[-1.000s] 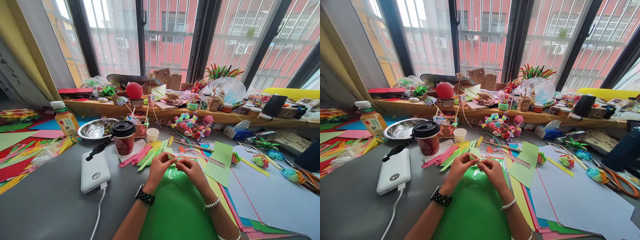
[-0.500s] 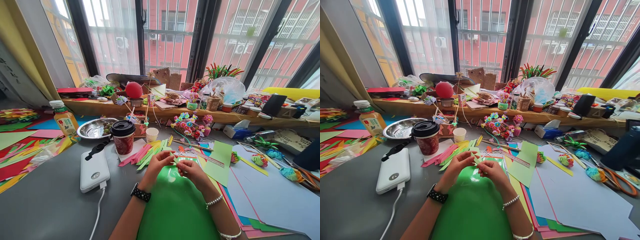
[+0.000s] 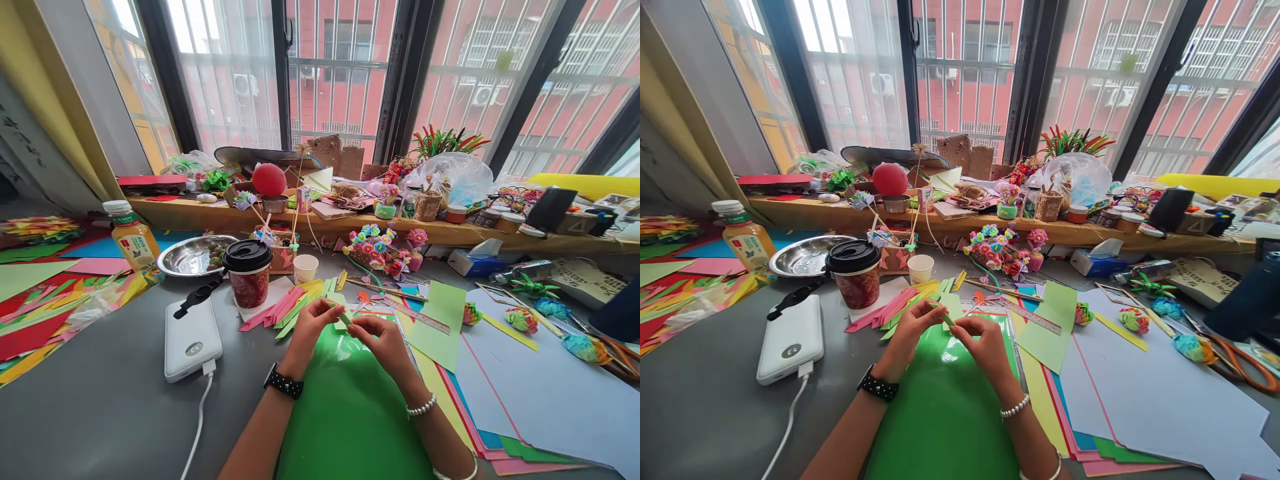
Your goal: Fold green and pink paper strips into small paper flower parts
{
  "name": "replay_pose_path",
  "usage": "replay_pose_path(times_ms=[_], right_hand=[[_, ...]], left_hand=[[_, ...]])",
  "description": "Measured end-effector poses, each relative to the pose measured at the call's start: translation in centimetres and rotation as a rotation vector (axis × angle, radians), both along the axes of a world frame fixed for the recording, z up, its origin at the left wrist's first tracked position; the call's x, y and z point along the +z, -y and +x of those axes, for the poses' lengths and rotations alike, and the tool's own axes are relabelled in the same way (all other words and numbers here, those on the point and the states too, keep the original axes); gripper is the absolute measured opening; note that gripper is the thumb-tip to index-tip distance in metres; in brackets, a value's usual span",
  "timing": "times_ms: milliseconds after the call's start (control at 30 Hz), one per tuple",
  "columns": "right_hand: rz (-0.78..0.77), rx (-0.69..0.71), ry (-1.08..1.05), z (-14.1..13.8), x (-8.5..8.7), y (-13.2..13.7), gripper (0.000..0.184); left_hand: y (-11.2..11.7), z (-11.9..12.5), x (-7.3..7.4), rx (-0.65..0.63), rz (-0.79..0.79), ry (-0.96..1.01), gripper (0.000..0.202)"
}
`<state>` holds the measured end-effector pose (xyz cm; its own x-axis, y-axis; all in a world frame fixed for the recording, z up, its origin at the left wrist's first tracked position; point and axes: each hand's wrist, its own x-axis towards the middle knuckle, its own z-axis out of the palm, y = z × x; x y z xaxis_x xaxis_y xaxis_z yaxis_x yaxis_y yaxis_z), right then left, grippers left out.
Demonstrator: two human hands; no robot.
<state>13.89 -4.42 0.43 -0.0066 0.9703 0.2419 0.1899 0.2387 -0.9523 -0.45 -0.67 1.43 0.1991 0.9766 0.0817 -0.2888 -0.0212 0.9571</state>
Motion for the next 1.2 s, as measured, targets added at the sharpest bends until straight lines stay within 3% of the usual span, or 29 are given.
replay_pose_path(times_ms=[200, 400, 633, 800, 1000, 1200], right_hand=[[0.115, -0.084, 0.185, 0.27, -0.45, -0.03, 0.023], [0.080, -0.091, 0.162, 0.36, -0.63, -0.28, 0.025], [0.105, -0.106, 0.179, 0.40, -0.38, -0.09, 0.022], [0.036, -0.075, 0.069, 0.55, -0.56, -0.35, 0.022], [0.104, -0.074, 0.115, 0.47, -0.35, -0.15, 0.018], [0.113, -0.119, 0.121, 0.48, -0.45, -0.13, 0.019]], left_hand=[[0.25, 0.41, 0.10, -0.121, 0.003, -0.118, 0.017], [0.24, 0.40, 0.04, 0.023, -0.013, -0.130, 0.019], [0.13, 0.44, -0.39, -0.174, 0.040, -0.189, 0.018], [0.09, 0.36, -0.28, -0.015, 0.074, -0.115, 0.016], [0.14, 0.27, -0.13, -0.085, 0.125, -0.103, 0.012], [-0.20, -0.15, -0.21, 0.022, 0.029, -0.006, 0.015]])
